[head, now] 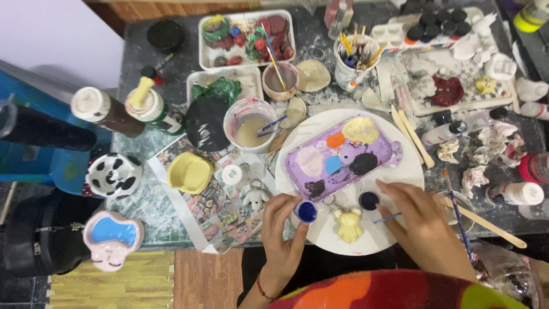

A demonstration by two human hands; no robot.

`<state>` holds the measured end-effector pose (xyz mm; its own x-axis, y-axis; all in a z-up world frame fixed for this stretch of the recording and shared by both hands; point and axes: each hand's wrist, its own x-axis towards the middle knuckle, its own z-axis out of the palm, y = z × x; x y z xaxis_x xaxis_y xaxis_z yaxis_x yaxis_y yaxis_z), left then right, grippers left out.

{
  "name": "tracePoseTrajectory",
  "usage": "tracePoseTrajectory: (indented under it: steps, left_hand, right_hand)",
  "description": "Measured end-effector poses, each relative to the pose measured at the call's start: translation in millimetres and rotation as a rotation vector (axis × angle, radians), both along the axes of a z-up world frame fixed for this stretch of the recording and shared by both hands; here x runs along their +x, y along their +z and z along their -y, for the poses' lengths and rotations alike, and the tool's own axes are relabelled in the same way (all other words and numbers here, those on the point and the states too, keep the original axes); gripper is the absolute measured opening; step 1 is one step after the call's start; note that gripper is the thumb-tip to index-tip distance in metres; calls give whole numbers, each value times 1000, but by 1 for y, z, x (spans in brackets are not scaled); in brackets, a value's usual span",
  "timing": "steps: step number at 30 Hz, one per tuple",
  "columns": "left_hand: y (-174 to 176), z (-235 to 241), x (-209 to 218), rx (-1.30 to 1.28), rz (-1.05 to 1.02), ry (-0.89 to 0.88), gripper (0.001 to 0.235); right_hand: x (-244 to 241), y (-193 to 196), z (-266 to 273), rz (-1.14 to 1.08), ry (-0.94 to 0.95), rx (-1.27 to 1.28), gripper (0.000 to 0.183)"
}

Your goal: The person paints a small yellow ceramic figurine using a paintbrush and various colors from a palette. They dip the brush into paint containers and apply blue and white paint to the figurine while working at a cluttered craft table.

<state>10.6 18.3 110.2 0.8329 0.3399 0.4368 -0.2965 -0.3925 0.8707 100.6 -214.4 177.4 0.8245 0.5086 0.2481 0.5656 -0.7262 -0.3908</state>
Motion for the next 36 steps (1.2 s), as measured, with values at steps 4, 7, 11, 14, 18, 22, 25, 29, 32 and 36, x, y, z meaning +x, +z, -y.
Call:
tracePoseTrajectory:
  steps: [4, 7, 11, 14, 18, 22, 25, 29, 32, 36]
  left_hand:
    - [14, 2, -8, 51, -19, 1, 35]
    - [25, 3, -14, 64, -19, -25, 39]
    - [32, 3, -19, 100, -30, -42, 40]
    - [35, 2, -22, 188, -13, -107, 43]
    - [39, 6, -23, 244, -57, -115, 43]
    - [45, 3, -28, 232, -64, -136, 44]
    - [53, 0, -33, 211, -63, -199, 42]
    - [57, -3, -39, 141, -29, -281, 38]
    - [56, -6, -47, -15, -103, -393, 32]
    - [51, -13, -52, -328, -308, -582, 32]
  right_hand:
    - [-2, 4, -2, -48, 54, -97, 61]
    - [-1, -2, -10, -28, 19, -122, 54]
    - [-10, 8, -11, -10, 34, -46, 49]
    - [-21, 25, -14, -53, 135, 7, 52]
    - [-31, 47, -27, -60, 218, 11, 52]
    - [-33, 64, -33, 25, 329, -13, 50]
    - [-32, 74, -33, 62, 421, -93, 55]
    - [-31, 76, -35, 60, 513, -172, 58]
    - [-27, 76, -32, 95, 609, -198, 59]
    - [-19, 75, -26, 60, 757, -236, 62]
